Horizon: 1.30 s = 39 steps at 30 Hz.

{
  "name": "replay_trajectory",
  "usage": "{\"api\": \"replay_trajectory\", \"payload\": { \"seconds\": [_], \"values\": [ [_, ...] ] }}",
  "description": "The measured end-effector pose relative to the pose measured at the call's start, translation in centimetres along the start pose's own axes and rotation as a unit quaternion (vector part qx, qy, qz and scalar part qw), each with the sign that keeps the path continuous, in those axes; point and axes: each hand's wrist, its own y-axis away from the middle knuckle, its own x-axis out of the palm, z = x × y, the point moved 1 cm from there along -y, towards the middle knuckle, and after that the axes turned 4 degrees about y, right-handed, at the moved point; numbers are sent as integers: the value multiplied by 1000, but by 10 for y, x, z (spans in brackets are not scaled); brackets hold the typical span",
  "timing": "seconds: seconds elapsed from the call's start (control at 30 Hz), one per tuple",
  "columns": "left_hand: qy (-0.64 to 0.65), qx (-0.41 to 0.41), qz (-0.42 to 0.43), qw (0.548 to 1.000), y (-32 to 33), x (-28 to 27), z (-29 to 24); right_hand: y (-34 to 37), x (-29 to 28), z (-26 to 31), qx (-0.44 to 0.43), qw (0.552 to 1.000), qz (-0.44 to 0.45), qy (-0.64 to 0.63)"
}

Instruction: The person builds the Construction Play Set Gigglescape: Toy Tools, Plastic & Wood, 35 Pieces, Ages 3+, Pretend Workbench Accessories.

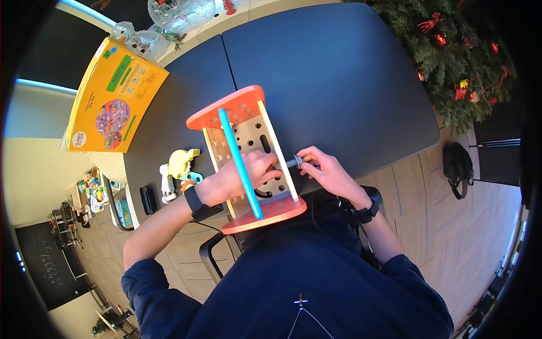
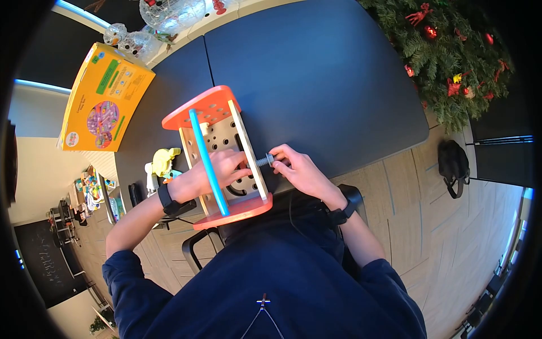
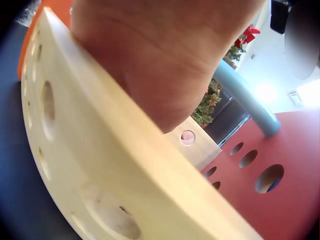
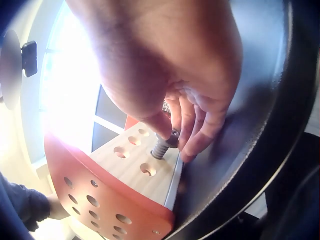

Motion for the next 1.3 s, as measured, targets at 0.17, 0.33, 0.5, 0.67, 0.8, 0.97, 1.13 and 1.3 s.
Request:
{"api": "replay_trajectory", "payload": {
  "seconds": [0.17,0.33,0.5,0.67,0.8,0.97,1.13,1.3],
  "values": [
    [11,-9,0,1000,2,-1,1,1,1,4,-32,999,-28,21],
    [10,1,-15,1000,4,-1,-1,1,0,9,-29,999,-28,-3],
    [0,14,-24,1000,6,-1,0,-5,-1,0,-15,999,-17,-41],
    [3,20,-35,999,7,-2,-4,-10,1,13,75,996,4,50],
    [3,23,-34,999,7,-2,-3,-15,3,15,102,991,5,91],
    [14,12,-21,1000,9,-8,-7,-8,1,6,49,994,13,-98],
    [30,21,-25,999,10,-7,-6,-4,-8,1,7,990,58,-127],
    [13,19,-18,1000,9,-3,-1,-11,-10,-5,14,992,63,-109]
  ]
}}
